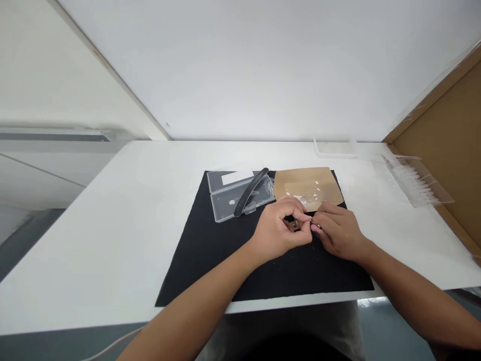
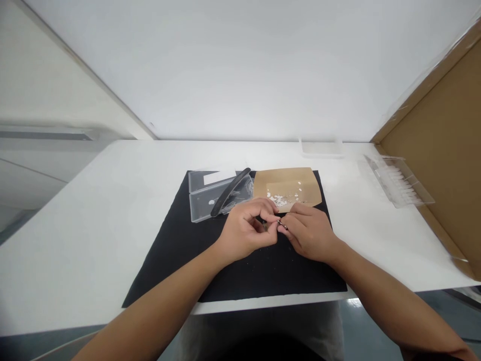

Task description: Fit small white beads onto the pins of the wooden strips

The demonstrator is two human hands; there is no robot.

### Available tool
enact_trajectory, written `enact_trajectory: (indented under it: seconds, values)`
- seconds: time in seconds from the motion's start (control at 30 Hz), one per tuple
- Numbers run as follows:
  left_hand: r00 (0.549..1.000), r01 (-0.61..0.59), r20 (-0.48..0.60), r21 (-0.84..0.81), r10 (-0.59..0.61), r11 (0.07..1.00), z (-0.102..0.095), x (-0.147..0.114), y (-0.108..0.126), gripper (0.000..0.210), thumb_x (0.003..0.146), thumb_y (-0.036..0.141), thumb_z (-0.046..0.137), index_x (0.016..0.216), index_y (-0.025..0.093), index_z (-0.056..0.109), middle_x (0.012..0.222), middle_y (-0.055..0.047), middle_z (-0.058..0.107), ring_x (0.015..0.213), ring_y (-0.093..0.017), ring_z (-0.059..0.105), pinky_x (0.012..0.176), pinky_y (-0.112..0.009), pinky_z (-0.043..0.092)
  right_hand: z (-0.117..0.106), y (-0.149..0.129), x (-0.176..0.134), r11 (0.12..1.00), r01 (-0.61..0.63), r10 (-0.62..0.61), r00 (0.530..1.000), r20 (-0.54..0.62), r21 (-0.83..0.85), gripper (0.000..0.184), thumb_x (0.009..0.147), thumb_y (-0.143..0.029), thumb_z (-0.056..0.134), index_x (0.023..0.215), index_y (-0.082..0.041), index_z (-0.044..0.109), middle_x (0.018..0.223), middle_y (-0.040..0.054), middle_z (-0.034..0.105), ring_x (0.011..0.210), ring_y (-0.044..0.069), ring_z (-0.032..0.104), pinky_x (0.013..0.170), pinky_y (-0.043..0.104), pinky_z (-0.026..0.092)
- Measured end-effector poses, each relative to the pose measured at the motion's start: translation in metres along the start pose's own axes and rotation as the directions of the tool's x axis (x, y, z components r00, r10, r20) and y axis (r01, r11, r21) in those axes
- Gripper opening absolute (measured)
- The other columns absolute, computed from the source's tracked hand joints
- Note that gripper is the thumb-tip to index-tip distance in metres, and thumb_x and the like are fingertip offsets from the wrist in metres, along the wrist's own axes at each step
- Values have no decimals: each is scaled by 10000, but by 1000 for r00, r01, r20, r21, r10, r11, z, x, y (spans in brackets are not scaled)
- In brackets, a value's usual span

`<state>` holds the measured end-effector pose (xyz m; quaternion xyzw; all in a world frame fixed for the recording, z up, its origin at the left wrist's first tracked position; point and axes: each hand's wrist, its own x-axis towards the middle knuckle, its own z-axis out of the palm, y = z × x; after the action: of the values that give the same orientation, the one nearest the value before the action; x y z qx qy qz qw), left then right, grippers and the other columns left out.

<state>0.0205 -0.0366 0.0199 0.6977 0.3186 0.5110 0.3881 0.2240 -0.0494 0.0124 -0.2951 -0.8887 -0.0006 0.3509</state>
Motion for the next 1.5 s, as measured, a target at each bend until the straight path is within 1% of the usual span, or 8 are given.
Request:
enact_trajectory:
  seconds: [0.17,0.3,0.5,0.63,0.87,1.0,1.17,1.5]
  values:
    - [1000,23,-17,8,-23,1000,2,-2,1,125,716,80,700,706,185,631,765,-35,697,794,-174,702,532,-211,513,2,-2,3,1000,-9,9,1000,-8,-8,256,1076,-181,489,827,-223,536,694,9,583,687,179,488,629,310,388]
    - [999,20,-37,9,-20,1000,3,-3,0,139,719,72,694,700,187,617,747,-31,695,799,-180,712,540,-217,522,3,-3,0,999,-44,44,999,0,27,239,1082,-199,479,858,-219,561,710,14,598,706,187,510,643,318,402]
    - [1000,-3,-27,3,3,1000,2,0,2,126,738,68,698,715,185,657,748,-32,706,775,-168,705,560,-224,545,2,-2,-2,985,-95,96,995,0,142,213,1100,-209,465,907,-214,555,730,15,595,725,180,507,666,317,417]
    - [1000,-5,-21,7,5,1000,1,0,3,108,770,93,722,724,180,680,742,-33,710,719,-152,680,545,-230,540,0,-1,-1,978,-126,127,992,4,168,218,1104,-211,455,908,-218,551,734,12,598,711,176,508,655,309,410]
    - [1000,-25,-17,-8,25,1000,0,0,2,98,788,104,729,736,179,694,752,-40,711,727,-153,673,568,-244,553,1,1,-3,987,-102,104,995,-11,122,200,1095,-210,488,904,-214,548,735,18,581,712,178,500,646,310,387]
    - [999,-33,-22,11,33,999,1,0,2,102,787,104,728,726,175,686,753,-43,700,728,-150,664,536,-219,520,1,2,-4,997,-56,56,998,-17,51,179,1077,-177,510,906,-211,547,726,13,570,718,180,481,649,312,378]
    - [996,-74,-46,48,76,996,3,-1,1,125,757,80,701,697,172,642,730,-33,683,735,-150,660,530,-203,498,0,1,-1,1000,2,-2,1000,-21,12,139,1050,-139,547,927,-201,564,754,18,608,735,184,494,661,317,391]
    - [993,-90,-65,79,95,993,4,-2,1,134,722,74,674,685,177,598,728,-23,670,725,-149,663,535,-208,501,3,-3,1,996,-44,43,999,14,75,175,1083,-169,498,923,-202,559,742,20,604,729,184,496,662,315,407]
